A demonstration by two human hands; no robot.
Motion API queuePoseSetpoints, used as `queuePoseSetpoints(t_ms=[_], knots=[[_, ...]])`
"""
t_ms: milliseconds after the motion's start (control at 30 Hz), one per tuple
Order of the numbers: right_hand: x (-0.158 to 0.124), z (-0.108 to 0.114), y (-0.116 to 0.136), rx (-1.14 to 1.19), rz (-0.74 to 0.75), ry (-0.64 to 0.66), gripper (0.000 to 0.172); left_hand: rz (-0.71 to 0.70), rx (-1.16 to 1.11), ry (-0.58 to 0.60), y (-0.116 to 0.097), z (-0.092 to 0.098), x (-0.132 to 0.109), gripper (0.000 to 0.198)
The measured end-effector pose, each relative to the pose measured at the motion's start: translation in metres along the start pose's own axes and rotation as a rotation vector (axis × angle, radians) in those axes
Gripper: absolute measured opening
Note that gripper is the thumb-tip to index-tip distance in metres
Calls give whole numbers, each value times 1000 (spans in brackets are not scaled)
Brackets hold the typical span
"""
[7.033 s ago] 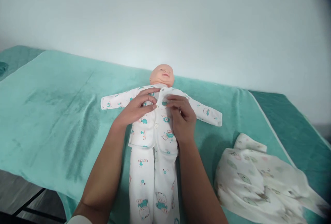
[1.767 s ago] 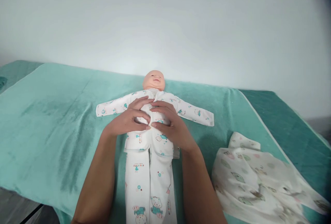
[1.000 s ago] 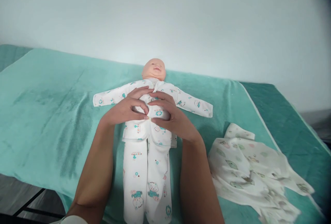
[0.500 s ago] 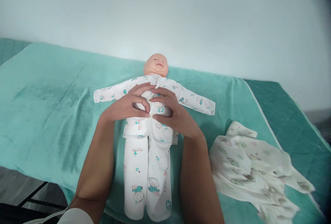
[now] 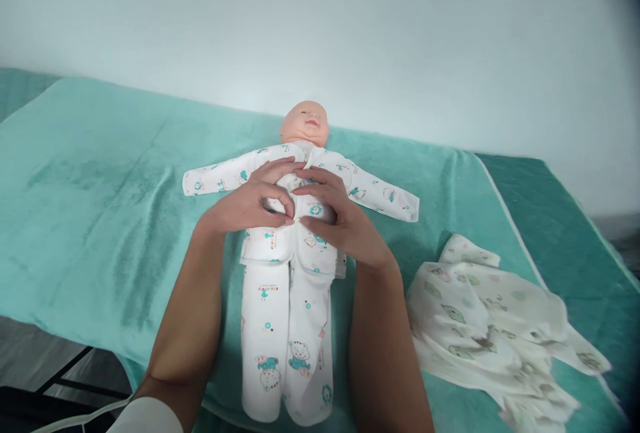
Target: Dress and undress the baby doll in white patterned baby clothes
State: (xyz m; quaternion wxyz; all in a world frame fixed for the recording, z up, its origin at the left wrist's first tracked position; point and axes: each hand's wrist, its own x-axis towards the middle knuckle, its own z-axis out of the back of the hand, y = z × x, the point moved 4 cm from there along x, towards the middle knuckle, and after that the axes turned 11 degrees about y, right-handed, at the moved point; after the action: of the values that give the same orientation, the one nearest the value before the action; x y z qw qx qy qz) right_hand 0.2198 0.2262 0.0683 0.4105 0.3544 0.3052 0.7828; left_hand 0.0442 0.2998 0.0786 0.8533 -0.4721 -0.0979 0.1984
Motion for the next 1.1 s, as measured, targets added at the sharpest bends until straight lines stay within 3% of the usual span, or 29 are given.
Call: queuePoseSetpoints(t_ms=[333,600,900,1100], knots=[[0,0,-1,15,-33,5,39,-11,205,-82,-10,-6,1,8],[0,0,1,11,-14,6,42,0,68,-52,-7,-2,-3,10],[1,0,0,10,-56,-1,30,-54,-45,-40,-4,0,-4,11],[0,-1,-1,47,-54,-36,7,-43,-70,-42,-3,0,-4,11]])
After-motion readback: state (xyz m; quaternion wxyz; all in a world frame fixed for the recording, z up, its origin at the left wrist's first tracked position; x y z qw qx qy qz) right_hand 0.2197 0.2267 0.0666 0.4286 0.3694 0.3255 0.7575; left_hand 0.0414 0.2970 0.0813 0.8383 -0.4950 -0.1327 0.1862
